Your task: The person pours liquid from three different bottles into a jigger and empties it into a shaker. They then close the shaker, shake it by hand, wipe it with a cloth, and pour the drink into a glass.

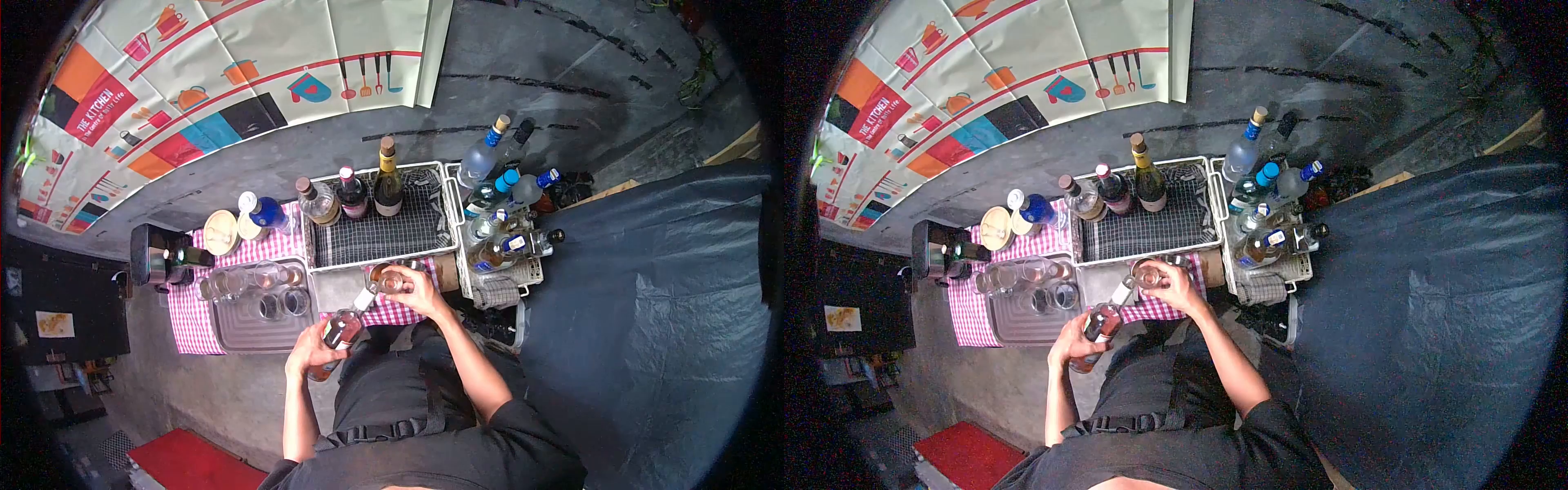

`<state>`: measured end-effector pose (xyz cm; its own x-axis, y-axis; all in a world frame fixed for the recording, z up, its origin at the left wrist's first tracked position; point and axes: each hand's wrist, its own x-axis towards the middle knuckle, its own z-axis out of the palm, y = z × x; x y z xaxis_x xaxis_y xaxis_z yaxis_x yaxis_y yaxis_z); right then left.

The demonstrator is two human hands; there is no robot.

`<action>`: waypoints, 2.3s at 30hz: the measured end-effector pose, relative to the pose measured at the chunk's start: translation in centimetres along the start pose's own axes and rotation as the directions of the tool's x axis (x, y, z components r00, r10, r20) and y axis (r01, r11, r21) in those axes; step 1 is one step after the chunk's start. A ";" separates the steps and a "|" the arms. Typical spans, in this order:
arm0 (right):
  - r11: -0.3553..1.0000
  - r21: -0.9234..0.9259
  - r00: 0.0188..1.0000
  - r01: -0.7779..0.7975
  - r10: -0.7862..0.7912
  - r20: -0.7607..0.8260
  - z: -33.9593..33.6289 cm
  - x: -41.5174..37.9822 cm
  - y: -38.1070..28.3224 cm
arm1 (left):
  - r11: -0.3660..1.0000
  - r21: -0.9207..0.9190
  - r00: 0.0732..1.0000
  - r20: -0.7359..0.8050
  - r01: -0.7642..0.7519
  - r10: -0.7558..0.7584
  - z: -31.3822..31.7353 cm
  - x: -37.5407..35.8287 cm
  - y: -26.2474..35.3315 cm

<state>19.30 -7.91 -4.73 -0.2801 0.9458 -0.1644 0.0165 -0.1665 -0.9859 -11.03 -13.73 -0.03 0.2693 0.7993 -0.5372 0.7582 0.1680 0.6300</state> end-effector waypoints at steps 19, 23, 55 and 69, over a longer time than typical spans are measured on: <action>0.659 -0.750 0.998 -0.055 0.003 -0.071 0.7 0.4 -1.4 | 0.960 -0.279 0.998 -0.054 0.003 -0.019 2.7 0.3 -2.1; 0.791 -0.612 0.996 0.010 -0.065 -0.067 0.3 0.5 -1.4 | 0.987 -0.160 0.998 -0.054 0.020 -0.029 1.9 0.0 -0.6; 0.910 -0.377 0.981 0.174 -0.195 -0.018 0.1 0.3 -2.0 | 0.996 0.068 0.996 0.067 0.057 -0.062 -1.5 -0.4 1.9; 0.883 -0.423 0.976 0.201 -0.219 0.007 0.0 0.3 -1.5 | 0.996 0.061 0.995 0.075 0.060 -0.064 -1.3 -0.3 0.9</action>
<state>19.16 -7.43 -3.25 -0.2837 0.9573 0.0554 0.3647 0.1611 -0.9171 -11.25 -13.07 1.46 0.2637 0.7416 -0.6168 0.8078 0.1797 0.5614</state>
